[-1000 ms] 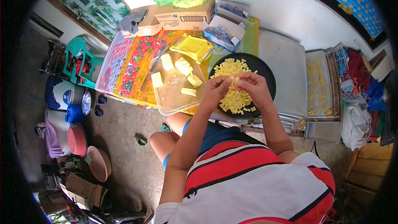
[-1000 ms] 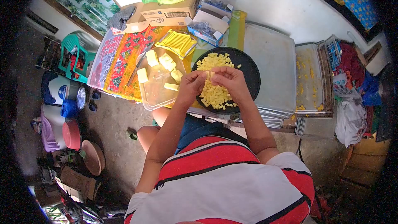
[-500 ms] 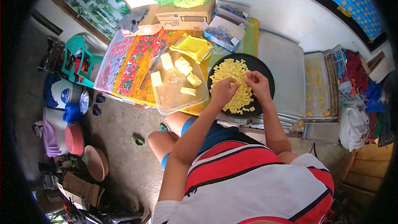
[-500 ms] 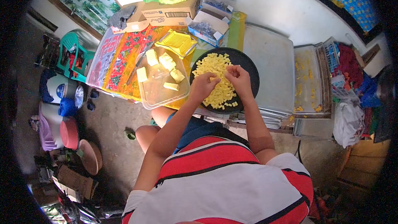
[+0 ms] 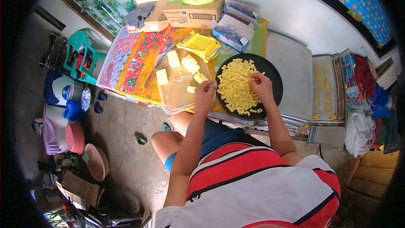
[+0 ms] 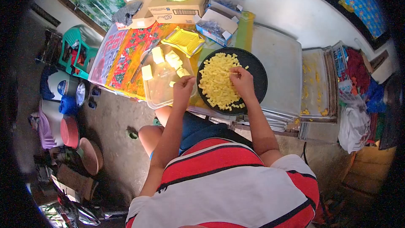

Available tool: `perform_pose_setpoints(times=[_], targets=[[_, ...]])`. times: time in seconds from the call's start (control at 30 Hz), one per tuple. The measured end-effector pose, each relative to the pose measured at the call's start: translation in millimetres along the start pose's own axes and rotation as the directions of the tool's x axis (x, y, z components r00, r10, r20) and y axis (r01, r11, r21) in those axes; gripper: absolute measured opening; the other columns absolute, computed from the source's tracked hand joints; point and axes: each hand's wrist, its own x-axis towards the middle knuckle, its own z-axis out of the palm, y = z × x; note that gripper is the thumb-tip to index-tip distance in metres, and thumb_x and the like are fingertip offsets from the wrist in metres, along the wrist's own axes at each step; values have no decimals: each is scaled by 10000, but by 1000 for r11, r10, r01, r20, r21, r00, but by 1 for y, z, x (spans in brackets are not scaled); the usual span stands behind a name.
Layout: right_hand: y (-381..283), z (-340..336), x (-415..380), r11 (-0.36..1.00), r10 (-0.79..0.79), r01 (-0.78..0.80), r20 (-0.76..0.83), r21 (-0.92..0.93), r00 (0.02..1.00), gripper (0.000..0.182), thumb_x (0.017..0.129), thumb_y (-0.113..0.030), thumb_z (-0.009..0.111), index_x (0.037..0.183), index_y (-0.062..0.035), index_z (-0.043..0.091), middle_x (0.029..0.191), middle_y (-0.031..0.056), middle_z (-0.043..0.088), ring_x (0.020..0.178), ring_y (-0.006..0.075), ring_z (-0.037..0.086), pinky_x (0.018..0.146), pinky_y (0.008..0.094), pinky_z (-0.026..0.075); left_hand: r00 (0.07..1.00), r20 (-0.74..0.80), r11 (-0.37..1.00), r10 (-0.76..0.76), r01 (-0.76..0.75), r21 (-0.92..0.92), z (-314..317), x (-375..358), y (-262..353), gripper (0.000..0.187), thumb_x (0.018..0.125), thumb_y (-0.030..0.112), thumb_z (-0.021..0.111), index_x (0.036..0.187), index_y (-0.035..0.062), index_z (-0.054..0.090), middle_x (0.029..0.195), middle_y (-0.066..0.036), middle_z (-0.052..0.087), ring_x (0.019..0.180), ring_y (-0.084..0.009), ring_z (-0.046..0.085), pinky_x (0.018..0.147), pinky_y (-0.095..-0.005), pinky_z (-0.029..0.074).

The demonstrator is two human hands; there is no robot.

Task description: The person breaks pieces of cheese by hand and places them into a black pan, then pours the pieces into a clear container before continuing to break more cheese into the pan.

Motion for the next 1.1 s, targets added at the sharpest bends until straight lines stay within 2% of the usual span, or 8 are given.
perform_pose_setpoints(times=[0.07, 0.17, 0.27, 0.43, 0.73, 0.93, 1.03, 1.1], targets=[[-11, 1, -1, 998, 12, -13, -16, -58, 1000, 250, 774, -117, 647, 1002, -14, 643, 898, 121, 659, 824, 220, 629, 743, 318, 488, 987, -54, 988, -153, 150, -46, -20, -3, 10, 163, 875, 138, 617, 952, -2, 651, 643, 27, 536, 504, -55, 430, 454, -226, 358], [-36, 14, -7, 932, -280, 249, -88, -264, 956, 262, 787, -132, 639, 1032, -38, 630, 994, 152, 634, 939, 282, 597, 841, 364, 464, 946, -113, 944, -302, 281, -172, -51, -7, 20, 170, 877, 148, 620, 962, 3, 649, 630, 10, 538, 512, -59, 453, 463, -216, 372], [-58, 47, -13, 890, -422, 418, 16, -180, 906, 250, 802, -138, 620, 1039, -57, 629, 1013, 162, 616, 978, 326, 568, 885, 400, 442, 929, -144, 890, -341, 270, -368, -80, -5, 10, 206, 886, 187, 613, 987, 9, 636, 646, -16, 558, 519, -78, 479, 467, -221, 392], [-62, 123, -22, 901, -368, 428, 395, -73, 842, 291, 800, -155, 636, 1080, -80, 619, 1029, 144, 618, 1017, 313, 566, 885, 387, 450, 904, -84, 716, -419, 272, -643, -107, -10, 16, 325, 936, 288, 504, 1125, 29, 559, 844, -74, 598, 709, -164, 573, 639, -301, 484], [-58, 182, -14, 758, -398, 571, 470, -315, 788, 325, 750, -160, 615, 1065, -79, 616, 913, 155, 639, 888, 325, 587, 792, 430, 472, 912, -42, 646, -408, 256, -719, -140, -23, 19, 382, 963, 357, 450, 1139, 30, 541, 962, -108, 610, 868, -216, 599, 761, -365, 504], [-75, 172, -14, 952, -189, 276, 459, -131, 868, 392, 779, -186, 646, 1145, -53, 594, 941, 141, 658, 848, 299, 624, 757, 380, 501, 925, 48, 560, -378, 270, -783, -137, -25, 51, 431, 966, 398, 431, 1151, 26, 548, 1007, -106, 610, 891, -226, 598, 802, -378, 500], [-66, 181, -2, 915, -21, -224, 594, 336, 804, 425, 811, -161, 677, 1211, -84, 555, 968, 51, 641, 831, 170, 623, 697, 303, 501, 937, 69, 681, -343, 299, -668, -144, -18, 35, 394, 955, 363, 475, 1149, 29, 552, 969, -86, 629, 789, -182, 608, 728, -323, 515], [-79, 169, -2, 798, 21, -420, 677, 432, 736, 439, 814, -129, 681, 1227, -73, 542, 1003, 39, 623, 868, 143, 614, 721, 284, 505, 945, 62, 785, -320, 301, -541, -141, -19, 32, 352, 930, 301, 543, 1149, 26, 552, 911, -59, 633, 714, -139, 593, 666, -275, 505]])
